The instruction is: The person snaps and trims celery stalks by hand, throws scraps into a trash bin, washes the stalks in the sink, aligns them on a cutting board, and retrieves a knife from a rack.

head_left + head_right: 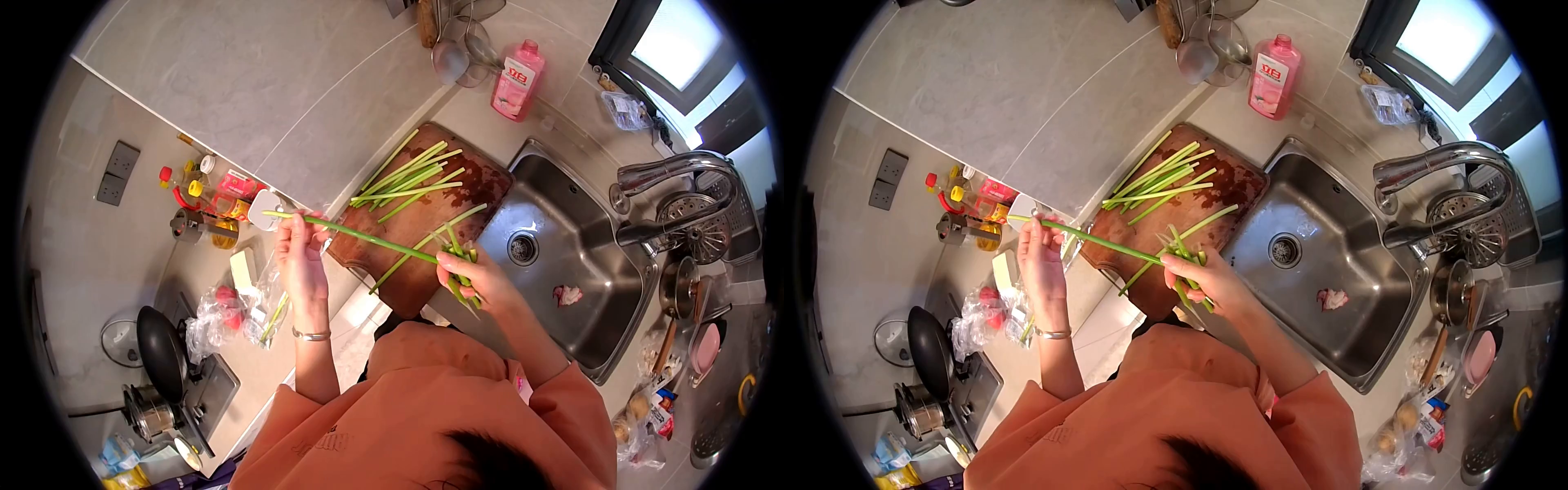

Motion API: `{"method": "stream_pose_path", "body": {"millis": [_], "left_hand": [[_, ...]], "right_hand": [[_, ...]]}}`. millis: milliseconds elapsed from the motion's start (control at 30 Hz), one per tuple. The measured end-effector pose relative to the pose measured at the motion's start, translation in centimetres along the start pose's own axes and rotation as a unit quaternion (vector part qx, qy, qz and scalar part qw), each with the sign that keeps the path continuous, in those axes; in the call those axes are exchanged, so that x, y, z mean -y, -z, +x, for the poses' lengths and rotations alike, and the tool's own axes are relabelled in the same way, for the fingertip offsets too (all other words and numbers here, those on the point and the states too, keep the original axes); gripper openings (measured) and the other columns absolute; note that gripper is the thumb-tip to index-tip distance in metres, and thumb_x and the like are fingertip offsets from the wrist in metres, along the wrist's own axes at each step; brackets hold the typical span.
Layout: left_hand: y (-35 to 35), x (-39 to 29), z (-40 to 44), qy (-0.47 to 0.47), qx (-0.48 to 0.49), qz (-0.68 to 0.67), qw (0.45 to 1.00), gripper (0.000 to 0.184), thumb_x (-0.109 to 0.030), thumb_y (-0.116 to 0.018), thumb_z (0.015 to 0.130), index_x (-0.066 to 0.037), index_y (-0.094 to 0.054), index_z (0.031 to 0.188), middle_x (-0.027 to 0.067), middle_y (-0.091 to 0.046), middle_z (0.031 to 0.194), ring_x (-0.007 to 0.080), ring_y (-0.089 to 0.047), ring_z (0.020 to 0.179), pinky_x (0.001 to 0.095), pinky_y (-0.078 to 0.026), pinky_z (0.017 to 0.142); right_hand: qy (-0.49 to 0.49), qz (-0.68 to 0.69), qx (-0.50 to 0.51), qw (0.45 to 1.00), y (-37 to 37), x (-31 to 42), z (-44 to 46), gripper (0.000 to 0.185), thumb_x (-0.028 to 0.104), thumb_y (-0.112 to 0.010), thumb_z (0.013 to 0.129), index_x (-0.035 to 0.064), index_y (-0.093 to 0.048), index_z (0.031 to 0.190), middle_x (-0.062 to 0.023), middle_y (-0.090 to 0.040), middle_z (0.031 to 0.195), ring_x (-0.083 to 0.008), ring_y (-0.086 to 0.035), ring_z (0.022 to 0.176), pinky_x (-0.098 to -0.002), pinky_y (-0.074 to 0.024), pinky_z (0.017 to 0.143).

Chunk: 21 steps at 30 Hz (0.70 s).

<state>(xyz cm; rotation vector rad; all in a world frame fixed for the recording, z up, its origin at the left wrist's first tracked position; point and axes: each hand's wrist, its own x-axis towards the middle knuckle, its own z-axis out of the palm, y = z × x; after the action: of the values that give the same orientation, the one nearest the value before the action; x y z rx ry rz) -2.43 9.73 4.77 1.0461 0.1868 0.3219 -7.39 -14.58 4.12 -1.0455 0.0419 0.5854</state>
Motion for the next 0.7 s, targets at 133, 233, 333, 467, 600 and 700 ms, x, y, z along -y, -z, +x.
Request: {"method": "stream_pose_path", "body": {"millis": [133, 233, 333, 467, 600, 700], "left_hand": [[1.5, 0.4, -1.8, -0.224, 0.004, 0.517, 0.826, 0.027, -0.019, -0.07, 0.075, -0.004, -0.058, 0.056, 0.0051, -0.058, 0.058, 0.01, -0.047, 0.049, 0.0227, -0.033, 0.043], [-3.7, -2.9, -4.4, -0.453, 0.245, 0.528, 0.675, 0.015, -0.015, -0.071, 0.068, -0.006, -0.065, 0.078, 0.0023, -0.062, 0.077, 0.0174, -0.057, 0.072, 0.0308, -0.043, 0.061], [-4.6, -1.9, -4.8, -0.393, 0.369, 0.488, 0.687, 0.017, -0.014, -0.071, 0.068, -0.006, -0.066, 0.082, 0.0028, -0.062, 0.076, 0.0195, -0.058, 0.071, 0.0303, -0.044, 0.066], [-5.5, -1.6, -5.7, -0.326, 0.413, 0.462, 0.714, 0.016, -0.013, -0.07, 0.067, -0.007, -0.067, 0.082, 0.0035, -0.062, 0.074, 0.0193, -0.058, 0.066, 0.0297, -0.044, 0.06], [-5.4, -0.6, -5.9, -0.33, 0.418, 0.448, 0.718, 0.019, -0.013, -0.069, 0.068, -0.008, -0.067, 0.087, 0.001, -0.06, 0.075, 0.0186, -0.056, 0.064, 0.0291, -0.044, 0.056], [-5.4, 0.1, -6.2, -0.288, 0.398, 0.404, 0.772, 0.018, -0.008, -0.069, 0.069, -0.006, -0.067, 0.087, 0.0033, -0.061, 0.075, 0.0187, -0.056, 0.064, 0.0276, -0.045, 0.059]], "right_hand": [[0.024, -0.121, -0.055, 0.991, -0.1, 0.2, -0.2, 0.031, 0.026, -0.058, 0.083, 0.002, -0.057, 0.064, 0.0001, -0.046, 0.052, -0.0043, -0.031, 0.039, -0.0204, -0.0204, 0.037], [0.015, -0.151, -0.008, 0.988, 0.0, 0.6, -0.6, 0.031, 0.026, -0.06, 0.082, 0.0016, -0.058, 0.064, -0.0002, -0.047, 0.051, -0.0049, -0.03, 0.039, -0.0207, -0.0198, 0.038], [-0.006, -0.154, 0.043, 0.987, -0.9, 2.2, -1.2, 0.032, 0.027, -0.06, 0.082, 0.0007, -0.059, 0.063, 0.0004, -0.044, 0.049, -0.0048, -0.03, 0.039, -0.0209, -0.0197, 0.038], [0.004, -0.092, 0.046, 0.995, -0.7, 2.0, -1.7, 0.034, 0.028, -0.06, 0.081, 0.0002, -0.059, 0.063, 0.0013, -0.041, 0.046, -0.0046, -0.03, 0.039, -0.0212, -0.0201, 0.038], [0.026, -0.12, 0.037, 0.992, -0.6, 1.7, -1.8, 0.034, 0.029, -0.06, 0.082, 0.0003, -0.059, 0.063, 0.0013, -0.041, 0.046, -0.0041, -0.031, 0.039, -0.0214, -0.0202, 0.037], [0.037, -0.109, 0.047, 0.992, -0.4, 1.5, -1.8, 0.033, 0.028, -0.059, 0.083, 0.0021, -0.059, 0.062, 0.0029, -0.04, 0.045, -0.0035, -0.031, 0.039, -0.0211, -0.02, 0.037]]}}
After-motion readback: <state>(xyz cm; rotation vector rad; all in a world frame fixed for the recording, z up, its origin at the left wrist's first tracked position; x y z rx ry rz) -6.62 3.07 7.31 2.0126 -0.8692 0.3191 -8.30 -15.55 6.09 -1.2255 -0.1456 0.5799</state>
